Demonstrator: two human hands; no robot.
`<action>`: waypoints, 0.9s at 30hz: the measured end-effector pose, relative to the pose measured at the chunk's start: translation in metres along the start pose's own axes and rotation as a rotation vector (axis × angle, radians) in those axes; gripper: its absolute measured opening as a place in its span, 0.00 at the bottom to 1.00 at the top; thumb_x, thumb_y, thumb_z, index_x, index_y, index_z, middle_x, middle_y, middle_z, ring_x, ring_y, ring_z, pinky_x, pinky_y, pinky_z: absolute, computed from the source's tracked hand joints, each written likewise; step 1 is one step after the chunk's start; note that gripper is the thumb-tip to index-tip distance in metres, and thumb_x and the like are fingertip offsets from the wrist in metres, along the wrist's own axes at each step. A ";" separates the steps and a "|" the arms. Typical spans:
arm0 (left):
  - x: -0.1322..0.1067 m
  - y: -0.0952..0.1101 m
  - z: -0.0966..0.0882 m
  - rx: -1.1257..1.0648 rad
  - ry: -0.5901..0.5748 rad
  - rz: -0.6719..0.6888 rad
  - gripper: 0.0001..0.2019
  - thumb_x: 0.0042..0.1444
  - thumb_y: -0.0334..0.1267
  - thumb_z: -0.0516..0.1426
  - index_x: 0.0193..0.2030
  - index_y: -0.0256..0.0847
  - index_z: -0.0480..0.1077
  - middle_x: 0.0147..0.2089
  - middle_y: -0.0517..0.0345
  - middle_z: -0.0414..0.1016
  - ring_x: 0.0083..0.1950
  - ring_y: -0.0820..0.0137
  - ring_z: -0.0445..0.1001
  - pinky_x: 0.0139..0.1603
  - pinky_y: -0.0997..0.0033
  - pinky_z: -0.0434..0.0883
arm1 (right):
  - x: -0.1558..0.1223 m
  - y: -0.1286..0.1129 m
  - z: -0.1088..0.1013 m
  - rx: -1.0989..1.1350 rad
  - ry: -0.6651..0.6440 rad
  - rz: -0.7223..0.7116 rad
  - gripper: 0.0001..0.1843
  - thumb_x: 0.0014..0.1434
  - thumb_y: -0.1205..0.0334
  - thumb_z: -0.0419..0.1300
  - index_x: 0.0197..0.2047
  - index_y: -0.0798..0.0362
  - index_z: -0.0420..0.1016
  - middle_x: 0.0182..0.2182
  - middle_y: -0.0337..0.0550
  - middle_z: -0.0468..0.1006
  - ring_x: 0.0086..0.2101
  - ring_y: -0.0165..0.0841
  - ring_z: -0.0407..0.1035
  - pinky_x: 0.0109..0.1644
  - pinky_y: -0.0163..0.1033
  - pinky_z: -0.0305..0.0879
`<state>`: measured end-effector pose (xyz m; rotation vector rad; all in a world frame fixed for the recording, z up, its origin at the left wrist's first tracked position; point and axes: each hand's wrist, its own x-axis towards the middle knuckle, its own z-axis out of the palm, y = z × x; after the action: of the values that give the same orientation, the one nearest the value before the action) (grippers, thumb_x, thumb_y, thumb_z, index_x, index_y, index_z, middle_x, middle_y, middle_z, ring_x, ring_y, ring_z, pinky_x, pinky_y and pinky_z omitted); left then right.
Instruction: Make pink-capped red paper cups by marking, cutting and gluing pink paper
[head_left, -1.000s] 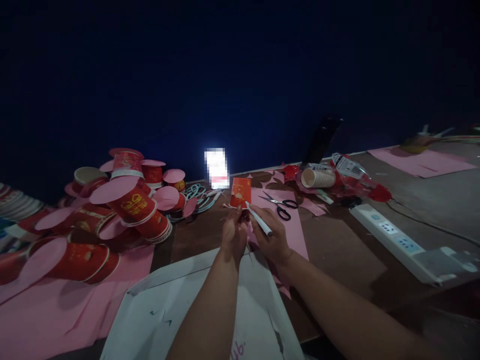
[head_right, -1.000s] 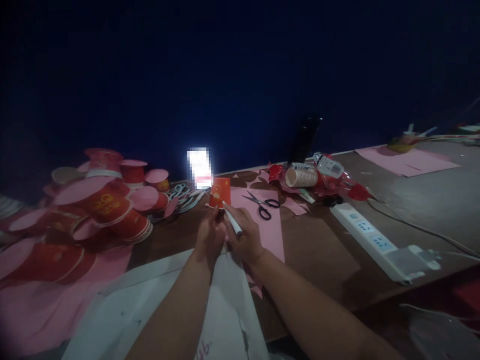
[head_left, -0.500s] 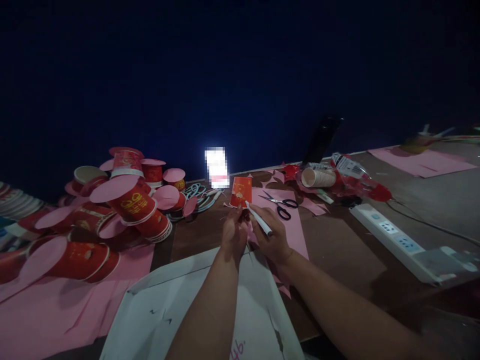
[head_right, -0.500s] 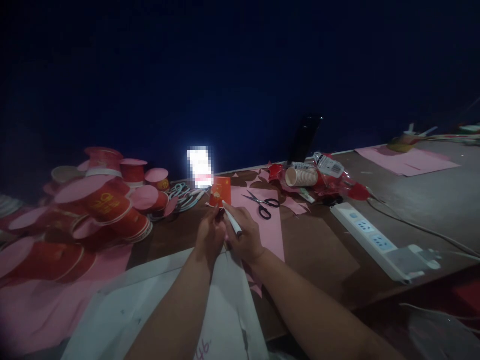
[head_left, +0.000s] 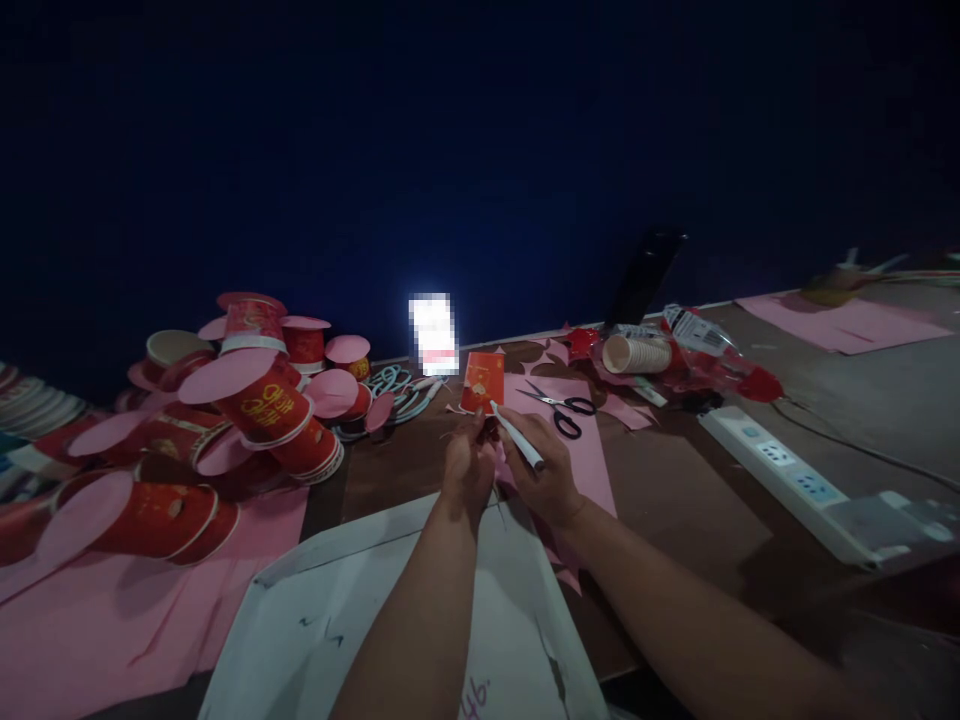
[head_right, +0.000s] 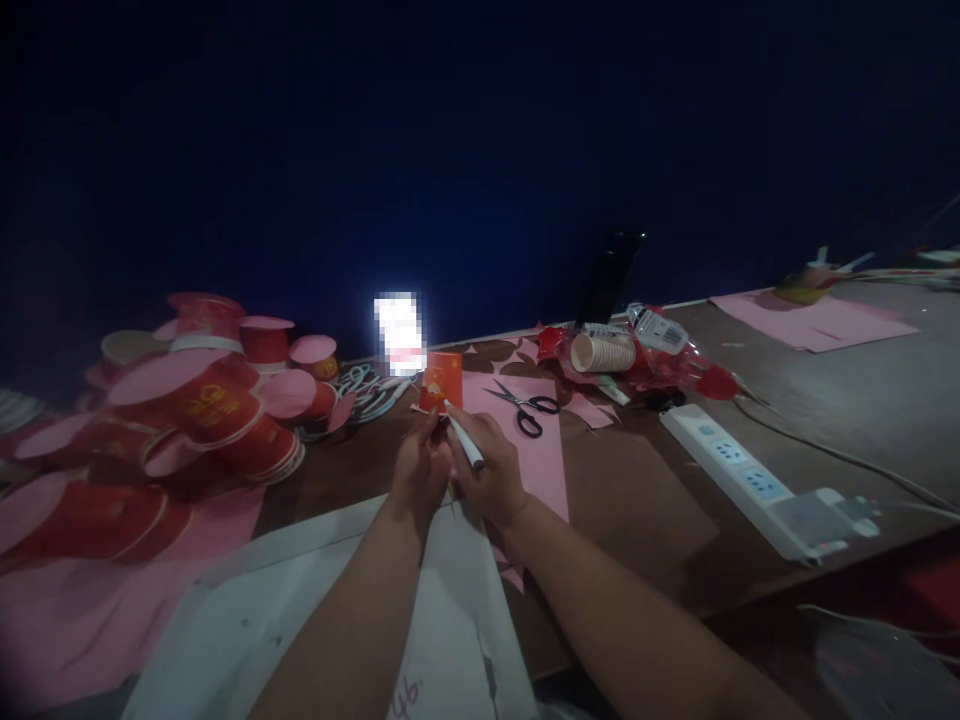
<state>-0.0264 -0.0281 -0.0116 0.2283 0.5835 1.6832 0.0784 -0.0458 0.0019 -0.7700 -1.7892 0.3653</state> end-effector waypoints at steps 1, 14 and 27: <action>0.000 0.000 0.000 0.001 0.001 -0.004 0.07 0.46 0.33 0.64 0.32 0.35 0.72 0.33 0.58 0.75 0.37 0.76 0.73 0.48 0.73 0.65 | 0.000 0.000 0.000 -0.002 -0.001 0.002 0.22 0.62 0.67 0.55 0.59 0.46 0.67 0.47 0.45 0.77 0.46 0.37 0.70 0.52 0.46 0.70; 0.002 -0.002 -0.002 -0.001 -0.001 0.022 0.06 0.45 0.32 0.65 0.29 0.36 0.72 0.31 0.60 0.74 0.35 0.76 0.72 0.46 0.74 0.66 | -0.001 0.001 0.001 -0.011 -0.015 0.028 0.22 0.62 0.66 0.55 0.59 0.47 0.67 0.47 0.46 0.77 0.45 0.37 0.71 0.51 0.46 0.70; -0.004 0.003 0.005 -0.033 0.037 0.019 0.04 0.46 0.30 0.63 0.30 0.35 0.73 0.29 0.59 0.74 0.33 0.76 0.72 0.44 0.74 0.67 | -0.001 -0.001 0.000 0.003 0.017 0.019 0.21 0.62 0.66 0.56 0.58 0.46 0.68 0.46 0.45 0.77 0.44 0.36 0.71 0.51 0.45 0.70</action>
<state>-0.0259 -0.0306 -0.0056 0.1799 0.5819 1.7176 0.0778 -0.0473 0.0016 -0.7860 -1.7663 0.3733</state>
